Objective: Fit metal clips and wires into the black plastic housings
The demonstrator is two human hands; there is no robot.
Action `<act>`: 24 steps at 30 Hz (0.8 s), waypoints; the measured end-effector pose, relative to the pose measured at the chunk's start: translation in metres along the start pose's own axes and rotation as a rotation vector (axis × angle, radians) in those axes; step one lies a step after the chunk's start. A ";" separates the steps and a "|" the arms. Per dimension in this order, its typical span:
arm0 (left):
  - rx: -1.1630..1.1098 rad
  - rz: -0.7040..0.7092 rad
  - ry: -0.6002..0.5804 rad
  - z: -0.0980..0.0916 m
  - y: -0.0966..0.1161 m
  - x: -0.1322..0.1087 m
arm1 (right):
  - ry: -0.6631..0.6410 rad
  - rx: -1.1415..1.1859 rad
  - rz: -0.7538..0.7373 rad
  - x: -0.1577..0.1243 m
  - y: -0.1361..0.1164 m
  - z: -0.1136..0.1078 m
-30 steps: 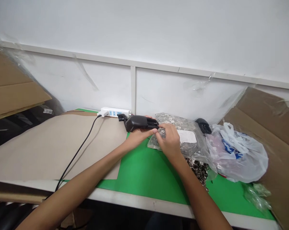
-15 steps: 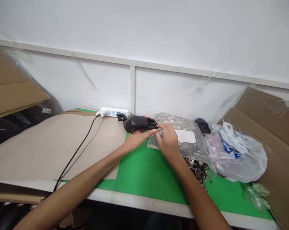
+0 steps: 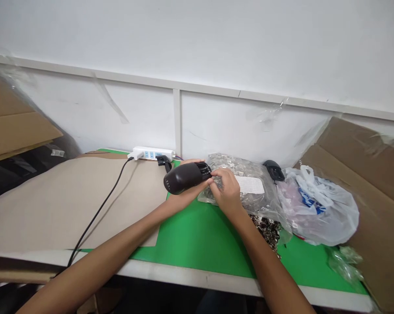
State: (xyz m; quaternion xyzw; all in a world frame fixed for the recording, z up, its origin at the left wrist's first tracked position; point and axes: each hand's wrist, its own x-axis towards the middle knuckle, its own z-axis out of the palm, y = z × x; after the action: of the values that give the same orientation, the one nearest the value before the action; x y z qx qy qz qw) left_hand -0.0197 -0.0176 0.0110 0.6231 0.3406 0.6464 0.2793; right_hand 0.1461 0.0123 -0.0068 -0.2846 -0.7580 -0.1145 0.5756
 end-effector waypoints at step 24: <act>-0.843 -0.557 -0.224 -0.004 0.008 0.012 | 0.091 0.080 -0.094 -0.001 -0.012 0.000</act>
State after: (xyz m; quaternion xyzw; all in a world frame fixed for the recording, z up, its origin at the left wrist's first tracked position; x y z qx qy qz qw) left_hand -0.0243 -0.0138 0.0250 0.4077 0.1715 0.5578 0.7023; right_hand 0.1395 0.0023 -0.0065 -0.2198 -0.7476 -0.1237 0.6144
